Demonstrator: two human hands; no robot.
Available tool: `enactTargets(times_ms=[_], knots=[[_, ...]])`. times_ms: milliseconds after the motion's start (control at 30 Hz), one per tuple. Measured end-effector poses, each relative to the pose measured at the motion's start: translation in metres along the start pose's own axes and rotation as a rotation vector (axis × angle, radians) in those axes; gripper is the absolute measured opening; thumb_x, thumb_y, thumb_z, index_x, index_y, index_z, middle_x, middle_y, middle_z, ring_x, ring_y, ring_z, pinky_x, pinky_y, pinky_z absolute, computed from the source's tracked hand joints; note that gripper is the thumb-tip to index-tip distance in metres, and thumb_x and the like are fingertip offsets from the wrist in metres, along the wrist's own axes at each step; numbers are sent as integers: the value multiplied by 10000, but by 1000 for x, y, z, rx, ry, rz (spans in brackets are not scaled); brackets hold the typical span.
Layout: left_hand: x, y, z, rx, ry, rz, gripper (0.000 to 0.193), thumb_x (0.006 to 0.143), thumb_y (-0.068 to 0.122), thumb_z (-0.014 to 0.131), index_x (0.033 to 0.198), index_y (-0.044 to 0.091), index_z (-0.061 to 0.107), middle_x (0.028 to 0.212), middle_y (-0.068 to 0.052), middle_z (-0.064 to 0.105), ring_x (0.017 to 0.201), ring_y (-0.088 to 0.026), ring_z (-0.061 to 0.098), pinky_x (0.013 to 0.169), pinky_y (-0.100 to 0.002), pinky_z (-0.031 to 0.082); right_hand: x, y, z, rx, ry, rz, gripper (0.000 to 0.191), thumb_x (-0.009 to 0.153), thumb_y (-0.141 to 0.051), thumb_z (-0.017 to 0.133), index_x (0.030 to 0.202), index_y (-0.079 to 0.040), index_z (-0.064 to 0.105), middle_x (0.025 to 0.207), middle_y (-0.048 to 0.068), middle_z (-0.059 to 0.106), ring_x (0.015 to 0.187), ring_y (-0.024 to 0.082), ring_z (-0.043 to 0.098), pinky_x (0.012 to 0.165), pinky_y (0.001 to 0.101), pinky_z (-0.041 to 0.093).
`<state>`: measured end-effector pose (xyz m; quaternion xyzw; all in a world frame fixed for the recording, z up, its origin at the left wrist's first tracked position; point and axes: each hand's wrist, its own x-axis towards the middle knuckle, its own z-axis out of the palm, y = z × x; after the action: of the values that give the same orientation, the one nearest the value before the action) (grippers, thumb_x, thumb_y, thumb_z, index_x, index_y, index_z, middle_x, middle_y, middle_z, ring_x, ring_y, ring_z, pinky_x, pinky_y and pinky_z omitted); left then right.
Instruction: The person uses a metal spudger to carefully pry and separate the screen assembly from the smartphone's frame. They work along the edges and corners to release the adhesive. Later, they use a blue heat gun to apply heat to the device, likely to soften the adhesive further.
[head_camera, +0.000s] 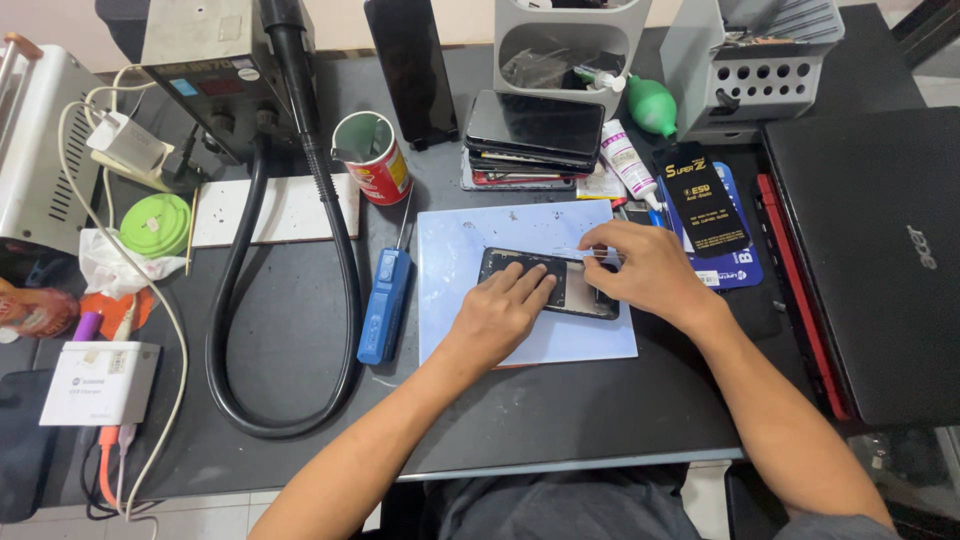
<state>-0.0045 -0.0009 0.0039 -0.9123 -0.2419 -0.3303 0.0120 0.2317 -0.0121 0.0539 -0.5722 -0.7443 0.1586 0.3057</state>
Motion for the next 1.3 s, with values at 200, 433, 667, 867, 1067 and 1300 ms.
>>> enactTargets(times_ms=[200, 433, 667, 867, 1067, 1300], knots=[[0, 0, 1, 17, 7, 2, 390, 776, 62, 670, 1152, -33, 716, 1225, -134, 710, 1012, -254, 664, 837, -357, 587, 0, -1, -1, 5, 3, -11, 226, 779, -155, 753, 993, -84, 745, 879, 74, 738, 647, 217, 669, 632, 332, 537], [-1, 1, 2, 19, -10, -3, 396, 774, 71, 667, 1154, -32, 716, 1242, -144, 706, 1012, -260, 661, 848, -374, 587, -1, 0, -1, -33, 1, -53, 235, 773, -159, 759, 994, -78, 747, 883, 89, 730, 700, 240, 682, 664, 344, 541], [0, 0, 1, 11, -7, -1, 392, 776, 66, 671, 1153, -34, 715, 1233, -143, 709, 998, -255, 660, 842, -369, 584, 0, -1, -2, 16, -4, -12, 218, 790, -153, 750, 992, -72, 748, 873, 79, 735, 643, 203, 675, 623, 324, 542], [0, 1, 1, 5, -12, -4, 388, 777, 63, 671, 1149, -38, 714, 1232, -146, 708, 991, -255, 657, 836, -366, 583, -1, 1, 0, -12, -17, -2, 212, 784, -154, 759, 977, -68, 751, 881, 86, 739, 632, 222, 672, 613, 337, 537], [-2, 2, 2, 26, -4, 1, 386, 783, 71, 665, 1151, -37, 713, 1231, -141, 706, 990, -259, 650, 837, -368, 579, -3, 5, 6, -59, 28, -154, 165, 804, -138, 746, 948, -57, 732, 886, 85, 718, 763, 278, 701, 685, 369, 554], [-2, 0, 4, 8, -7, 6, 371, 798, 72, 664, 1146, -43, 715, 1240, -140, 707, 979, -259, 648, 816, -366, 573, 0, 0, 18, -81, -31, -170, 136, 818, -145, 740, 919, -56, 724, 886, 74, 710, 744, 294, 700, 662, 384, 550]])
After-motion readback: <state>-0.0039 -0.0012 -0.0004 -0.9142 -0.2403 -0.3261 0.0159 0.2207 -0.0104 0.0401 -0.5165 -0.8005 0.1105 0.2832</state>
